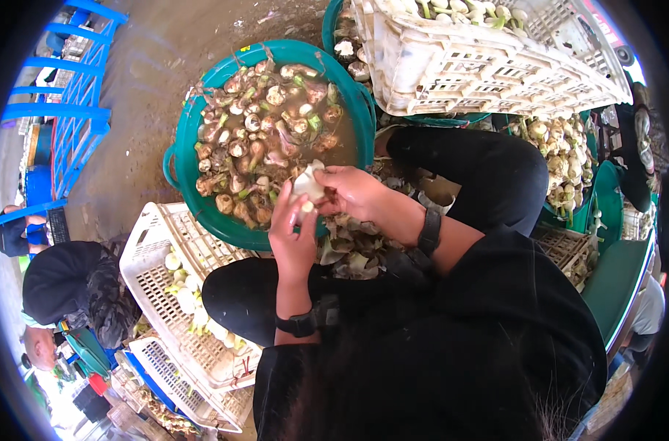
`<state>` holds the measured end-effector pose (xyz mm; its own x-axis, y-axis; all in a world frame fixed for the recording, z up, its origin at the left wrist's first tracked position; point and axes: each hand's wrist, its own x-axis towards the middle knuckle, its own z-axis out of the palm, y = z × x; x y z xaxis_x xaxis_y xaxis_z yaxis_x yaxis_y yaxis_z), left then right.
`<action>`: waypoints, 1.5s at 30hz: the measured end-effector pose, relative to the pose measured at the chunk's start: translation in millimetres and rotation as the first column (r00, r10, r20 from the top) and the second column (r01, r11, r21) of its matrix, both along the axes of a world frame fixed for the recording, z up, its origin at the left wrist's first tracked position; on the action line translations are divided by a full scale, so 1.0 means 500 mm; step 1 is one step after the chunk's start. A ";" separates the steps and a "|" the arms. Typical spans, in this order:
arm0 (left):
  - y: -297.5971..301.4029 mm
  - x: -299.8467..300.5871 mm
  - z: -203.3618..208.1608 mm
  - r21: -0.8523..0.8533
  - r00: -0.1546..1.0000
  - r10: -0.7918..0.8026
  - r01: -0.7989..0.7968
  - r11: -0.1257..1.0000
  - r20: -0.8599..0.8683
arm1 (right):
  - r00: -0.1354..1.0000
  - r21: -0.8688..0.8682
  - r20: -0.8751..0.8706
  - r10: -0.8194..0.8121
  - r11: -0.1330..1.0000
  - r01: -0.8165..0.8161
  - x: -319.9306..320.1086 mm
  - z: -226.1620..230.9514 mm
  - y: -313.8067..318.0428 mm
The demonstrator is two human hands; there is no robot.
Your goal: The person peels garlic bulbs by hand, pulling them from a green basin of water, stripping away the outer layers, and placing the cleaned garlic into a white plastic crate.
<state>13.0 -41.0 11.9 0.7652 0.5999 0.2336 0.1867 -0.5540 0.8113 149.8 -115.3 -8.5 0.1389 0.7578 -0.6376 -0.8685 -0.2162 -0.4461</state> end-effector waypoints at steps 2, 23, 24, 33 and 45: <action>-0.005 0.005 -0.021 -0.144 0.996 0.086 -0.087 0.986 -0.010 | 0.969 0.400 -0.192 -0.155 0.889 0.222 -0.016 0.006 -0.014; 0.007 0.025 0.058 -0.844 0.857 0.482 -0.116 0.524 0.181 | 0.967 0.351 -0.231 0.109 0.936 -0.022 0.010 -0.010 -0.005; 0.018 0.019 0.052 -0.814 0.844 0.500 -0.146 0.563 0.194 | 0.952 0.428 -0.303 0.035 0.898 0.104 0.033 0.011 0.015; 0.025 0.019 -0.024 -0.886 0.859 0.511 -0.264 0.382 -0.036 | -0.354 -0.769 0.608 0.710 0.638 -0.042 0.168 -0.193 0.147; 0.033 0.049 -0.060 -0.334 0.927 0.353 -0.375 0.865 -0.127 | 0.332 -0.237 0.836 0.436 0.833 -0.499 -0.002 0.009 0.044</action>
<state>37.8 -24.6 -18.1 0.4828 0.8721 -0.0797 0.3742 -0.1231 0.9191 148.6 -93.4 -4.1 0.1778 0.9084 -0.3784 0.1768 -0.4078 -0.8958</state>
